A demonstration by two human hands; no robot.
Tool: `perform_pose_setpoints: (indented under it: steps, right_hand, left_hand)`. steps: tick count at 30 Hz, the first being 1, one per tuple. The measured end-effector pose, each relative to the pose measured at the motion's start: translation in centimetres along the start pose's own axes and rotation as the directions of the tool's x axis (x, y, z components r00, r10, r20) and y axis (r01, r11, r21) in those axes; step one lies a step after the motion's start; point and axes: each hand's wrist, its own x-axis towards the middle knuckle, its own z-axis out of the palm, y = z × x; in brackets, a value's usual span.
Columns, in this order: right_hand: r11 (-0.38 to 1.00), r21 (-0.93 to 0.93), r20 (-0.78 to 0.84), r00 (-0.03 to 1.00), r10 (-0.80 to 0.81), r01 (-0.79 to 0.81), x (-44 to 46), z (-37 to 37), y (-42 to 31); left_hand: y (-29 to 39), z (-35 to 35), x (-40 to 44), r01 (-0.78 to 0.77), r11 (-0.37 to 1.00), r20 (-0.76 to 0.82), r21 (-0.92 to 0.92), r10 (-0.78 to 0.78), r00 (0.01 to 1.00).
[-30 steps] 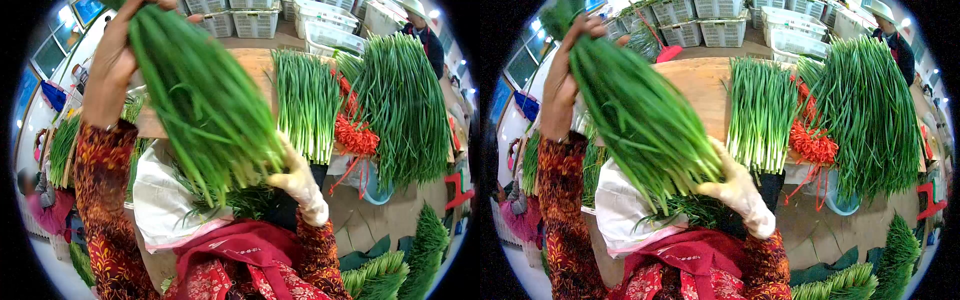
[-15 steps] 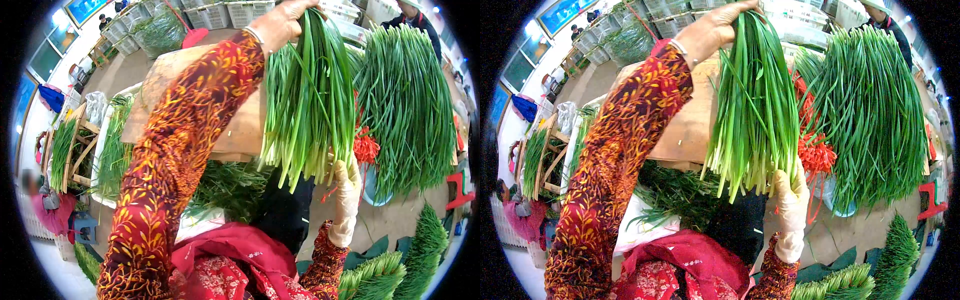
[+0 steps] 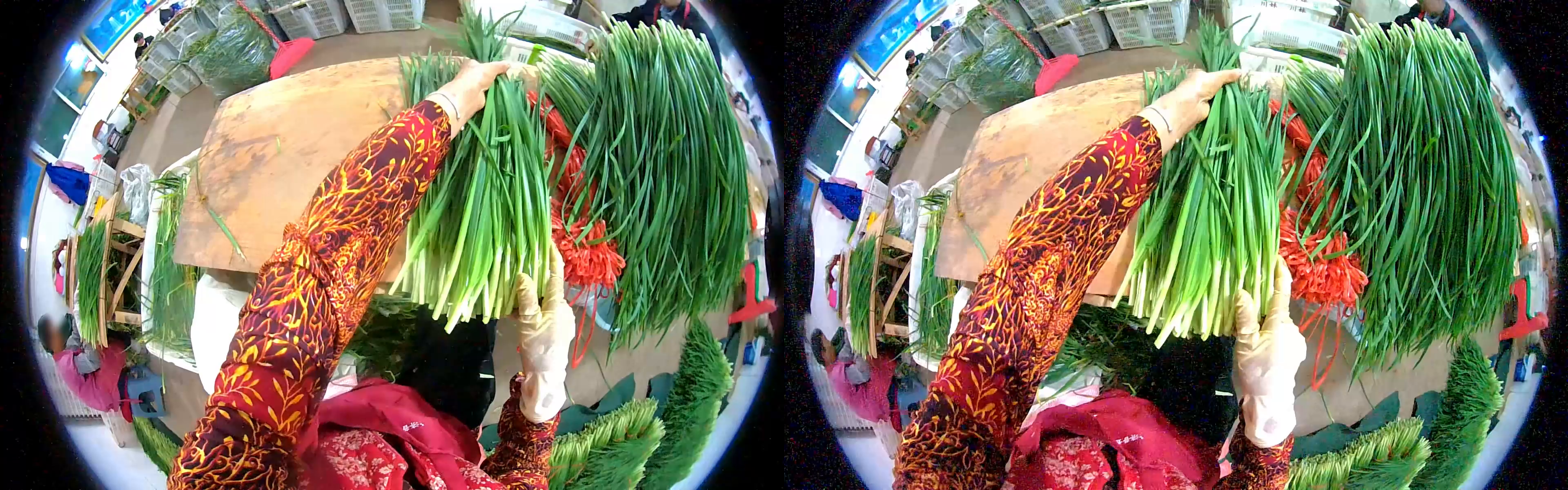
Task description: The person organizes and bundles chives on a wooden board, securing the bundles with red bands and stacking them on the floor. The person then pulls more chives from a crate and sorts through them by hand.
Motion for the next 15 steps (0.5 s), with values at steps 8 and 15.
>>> perform_pose_setpoints:
  steps: [8,15]
  right_hand:
    - [0.958,-0.283,0.047,0.997,0.062,-0.046,0.1,-0.6,-1.8]
    - [0.935,-0.352,0.066,0.996,0.064,-0.037,0.6,-0.8,-0.8]
  left_hand:
    - [3.9,0.2,-7.9,-0.253,0.561,-0.016,0.788,0.430,0.903]
    - [2.4,-3.8,-26.8,-0.629,0.230,0.515,0.743,0.404,0.756]
